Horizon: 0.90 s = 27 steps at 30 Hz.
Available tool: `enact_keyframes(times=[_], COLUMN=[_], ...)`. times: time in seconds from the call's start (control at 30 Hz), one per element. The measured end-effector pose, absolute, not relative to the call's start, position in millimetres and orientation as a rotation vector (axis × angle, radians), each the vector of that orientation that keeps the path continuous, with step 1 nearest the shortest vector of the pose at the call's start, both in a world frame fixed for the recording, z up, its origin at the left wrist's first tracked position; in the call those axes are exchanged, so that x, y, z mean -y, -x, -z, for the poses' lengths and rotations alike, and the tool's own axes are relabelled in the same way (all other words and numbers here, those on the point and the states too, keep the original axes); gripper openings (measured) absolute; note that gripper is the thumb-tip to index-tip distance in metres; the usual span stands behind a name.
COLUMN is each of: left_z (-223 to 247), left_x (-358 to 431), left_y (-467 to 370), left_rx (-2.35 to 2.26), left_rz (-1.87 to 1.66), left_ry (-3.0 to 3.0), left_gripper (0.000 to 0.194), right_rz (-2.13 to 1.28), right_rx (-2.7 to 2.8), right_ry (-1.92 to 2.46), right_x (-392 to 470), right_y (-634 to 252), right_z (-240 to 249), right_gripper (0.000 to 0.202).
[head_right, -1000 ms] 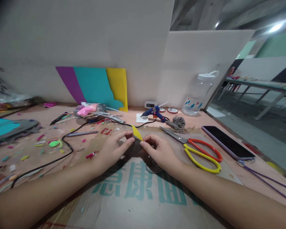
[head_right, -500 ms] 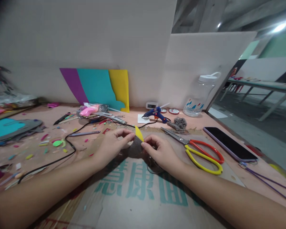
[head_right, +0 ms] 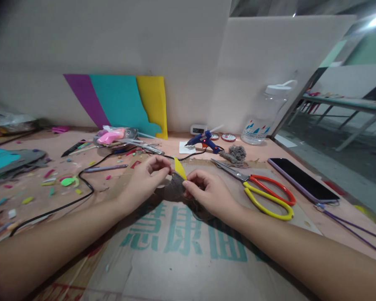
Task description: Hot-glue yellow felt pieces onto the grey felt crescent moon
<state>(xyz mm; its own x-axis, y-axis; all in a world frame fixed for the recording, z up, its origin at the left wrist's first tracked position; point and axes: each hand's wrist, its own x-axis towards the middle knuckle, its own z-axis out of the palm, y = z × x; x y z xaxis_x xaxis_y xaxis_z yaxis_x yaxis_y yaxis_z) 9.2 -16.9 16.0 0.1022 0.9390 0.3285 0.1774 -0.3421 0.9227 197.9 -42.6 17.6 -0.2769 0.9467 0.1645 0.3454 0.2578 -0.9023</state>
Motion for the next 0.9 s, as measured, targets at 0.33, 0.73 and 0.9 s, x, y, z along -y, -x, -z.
enact_keyframes(times=[0.33, 0.73, 0.9], left_z=[-12, -11, -24], left_x=[26, 27, 30], left_y=[-2, -5, -10], left_rx=[-1.120, -1.169, -1.180], left_rz=[-1.346, -1.278, -1.107], left_ry=[-2.401, -2.334, -2.031], left_gripper=[0.011, 0.021, 0.025], right_rz=[-1.077, -0.845, -0.701], right_rx=[1.660, 1.852, 1.934], right_ry=[1.126, 1.171, 1.158], right_x=[37, 41, 43], right_y=[-204, -200, -200], right_z=[-12, -18, -20], right_gripper=[0.019, 0.014, 0.015])
